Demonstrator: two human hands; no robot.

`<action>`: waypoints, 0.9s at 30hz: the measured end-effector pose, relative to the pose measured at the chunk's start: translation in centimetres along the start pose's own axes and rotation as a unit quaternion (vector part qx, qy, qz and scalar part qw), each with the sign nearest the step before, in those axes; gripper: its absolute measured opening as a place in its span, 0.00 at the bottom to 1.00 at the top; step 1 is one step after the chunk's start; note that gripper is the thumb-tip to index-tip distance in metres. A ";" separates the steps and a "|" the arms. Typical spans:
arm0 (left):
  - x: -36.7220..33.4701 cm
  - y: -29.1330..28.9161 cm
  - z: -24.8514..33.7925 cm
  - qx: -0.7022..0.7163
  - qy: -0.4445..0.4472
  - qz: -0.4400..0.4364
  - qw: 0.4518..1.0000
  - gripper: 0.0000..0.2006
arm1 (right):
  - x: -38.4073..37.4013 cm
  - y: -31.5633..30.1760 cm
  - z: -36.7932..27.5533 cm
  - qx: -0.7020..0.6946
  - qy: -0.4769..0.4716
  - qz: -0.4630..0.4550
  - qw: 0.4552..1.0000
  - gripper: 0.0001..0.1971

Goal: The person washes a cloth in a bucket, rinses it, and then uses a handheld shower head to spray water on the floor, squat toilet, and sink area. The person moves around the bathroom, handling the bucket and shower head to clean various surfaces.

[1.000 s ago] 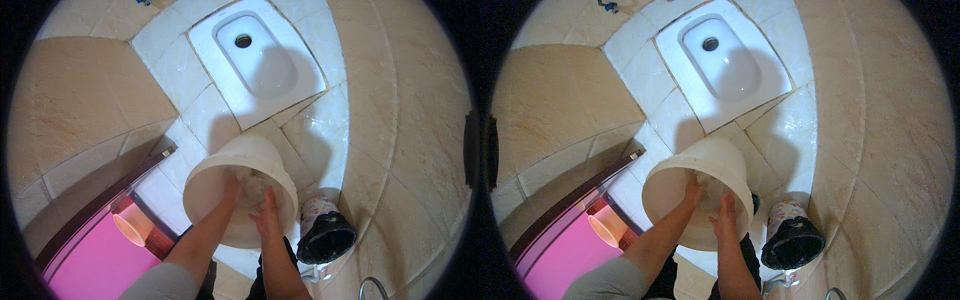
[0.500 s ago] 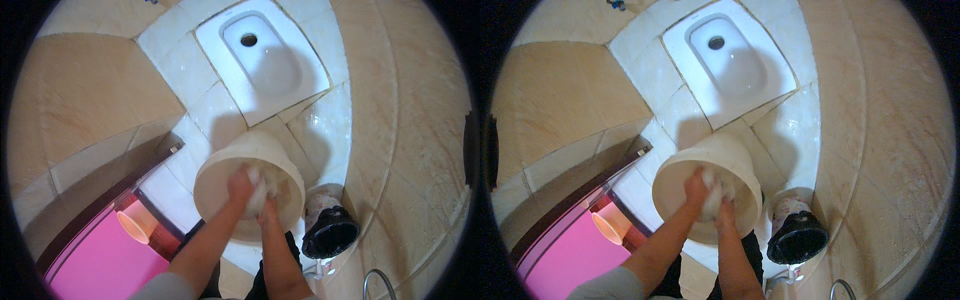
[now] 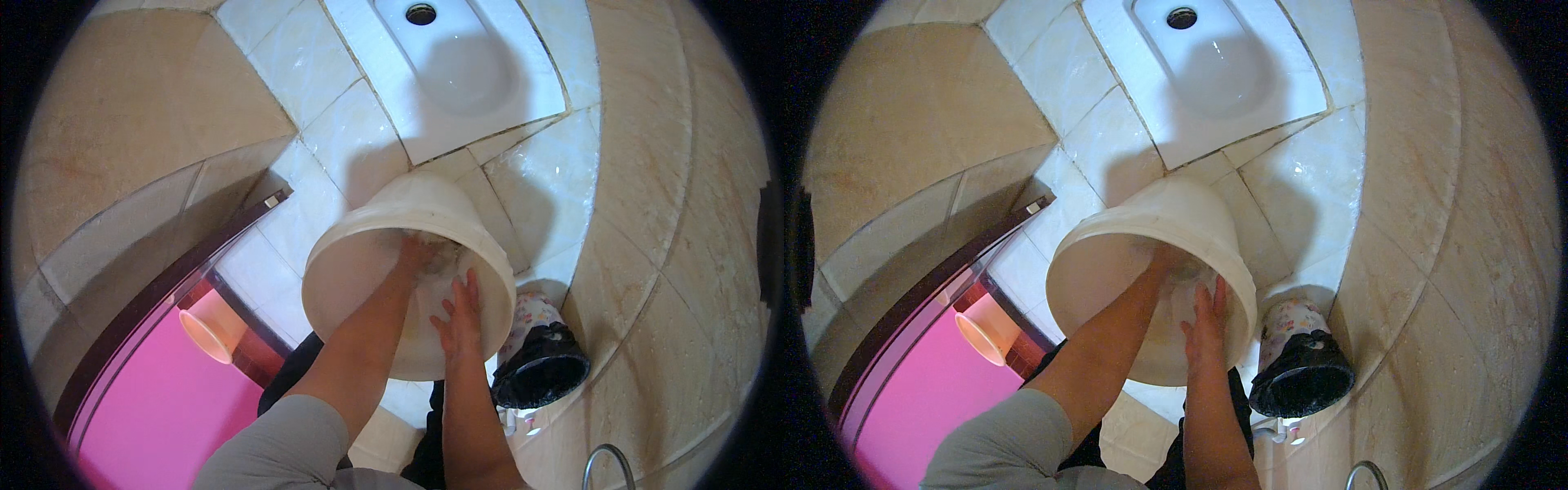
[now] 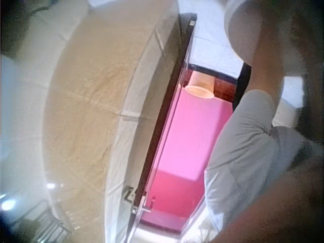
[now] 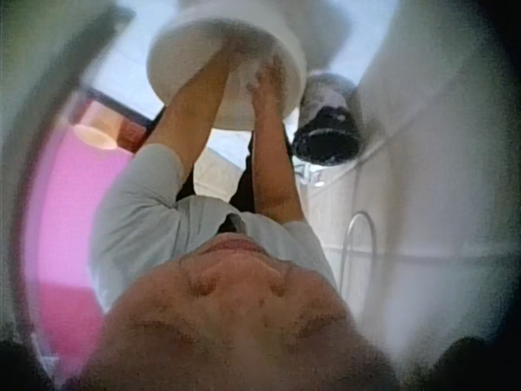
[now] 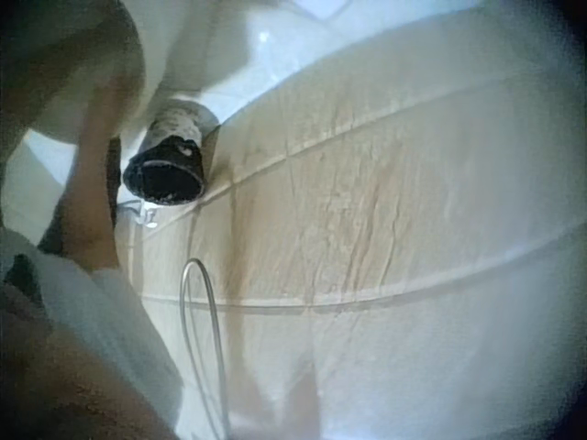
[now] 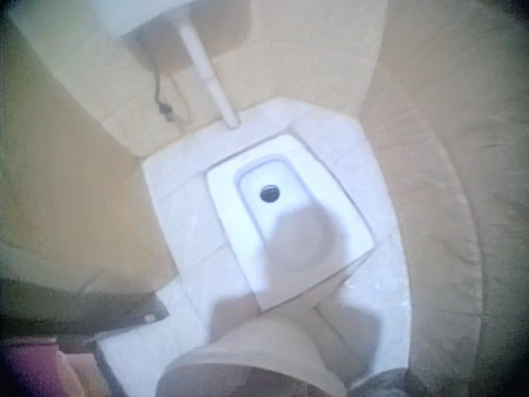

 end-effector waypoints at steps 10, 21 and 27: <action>23.0 -8.1 22.6 -0.194 0.127 -0.142 0.962 0.21 | 1.7 -0.3 -2.7 -0.162 -0.080 -0.158 0.971 0.30; 17.0 -6.1 19.5 -0.130 0.074 0.134 0.980 0.27 | -8.3 -9.8 9.2 -0.292 0.033 -0.116 0.949 0.27; 7.5 -9.7 14.9 -0.233 -0.001 0.148 0.961 0.21 | 1.6 1.0 -0.5 0.104 -0.150 -0.022 0.983 0.23</action>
Point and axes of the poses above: each hand's wrist, its own x-axis away from the middle knuckle, its own y-axis out of the palm, z = x × y, the point moved 1 cm from there along -x, towards the middle knuckle, and after that the axes turned 1 degree about y, right-handed, at the moved point
